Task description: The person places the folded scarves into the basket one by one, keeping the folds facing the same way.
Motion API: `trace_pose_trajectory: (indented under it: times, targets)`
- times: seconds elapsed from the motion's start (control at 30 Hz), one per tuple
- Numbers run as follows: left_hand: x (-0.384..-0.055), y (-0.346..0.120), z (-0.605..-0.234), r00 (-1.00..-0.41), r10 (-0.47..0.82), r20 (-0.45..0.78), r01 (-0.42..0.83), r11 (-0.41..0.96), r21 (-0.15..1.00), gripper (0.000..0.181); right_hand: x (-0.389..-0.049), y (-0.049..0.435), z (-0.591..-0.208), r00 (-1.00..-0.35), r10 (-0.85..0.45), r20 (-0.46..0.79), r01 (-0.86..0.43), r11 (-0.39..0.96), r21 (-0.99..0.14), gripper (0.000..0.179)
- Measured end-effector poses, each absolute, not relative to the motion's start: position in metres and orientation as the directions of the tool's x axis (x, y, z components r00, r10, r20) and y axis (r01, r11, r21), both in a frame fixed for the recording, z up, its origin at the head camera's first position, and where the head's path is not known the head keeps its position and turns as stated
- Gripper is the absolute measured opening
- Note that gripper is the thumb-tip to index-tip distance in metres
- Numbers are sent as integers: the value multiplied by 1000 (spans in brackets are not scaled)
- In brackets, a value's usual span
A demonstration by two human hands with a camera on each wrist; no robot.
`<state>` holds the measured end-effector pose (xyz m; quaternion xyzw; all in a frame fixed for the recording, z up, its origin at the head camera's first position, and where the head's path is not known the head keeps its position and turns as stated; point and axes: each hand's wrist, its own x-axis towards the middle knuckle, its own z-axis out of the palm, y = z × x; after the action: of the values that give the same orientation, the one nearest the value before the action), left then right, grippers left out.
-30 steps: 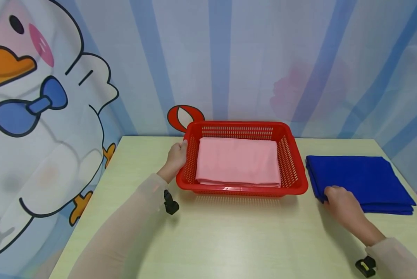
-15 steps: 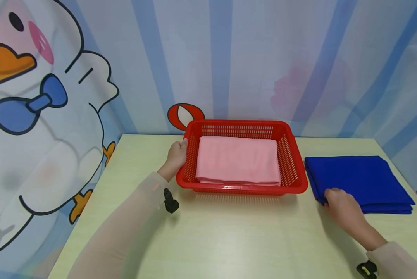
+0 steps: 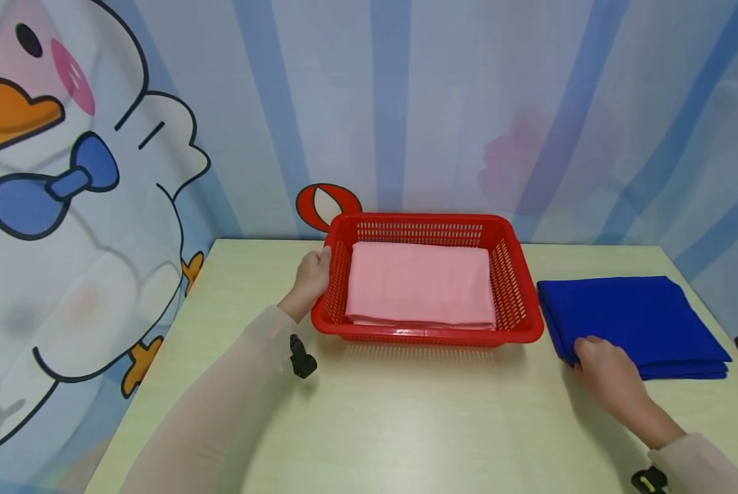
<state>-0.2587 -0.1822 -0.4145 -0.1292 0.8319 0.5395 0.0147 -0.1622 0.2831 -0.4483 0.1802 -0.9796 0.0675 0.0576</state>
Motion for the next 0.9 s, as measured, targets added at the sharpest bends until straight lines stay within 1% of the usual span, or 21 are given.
trace_pose_trajectory:
  times: [0.17,0.3,0.53,0.9]
  targets:
    - [-259,-182,-415,-963,-206,-176,-244,379,893,44,-159,283,-450,-928,-341,149,-358,928,-103,26]
    - [-258,-182,-414,-961,-206,-184,-251,371,894,44,-158,283,-450,-934,-330,135,-344,934,-97,25]
    - [-258,-181,-413,-961,-202,-189,-254,371,893,44,-154,284,-450,-929,-336,157,-353,931,-93,26]
    - [-258,-183,-415,-967,-190,-168,-229,374,899,42,-149,286,-451,-931,-337,143,-351,932,-88,26]
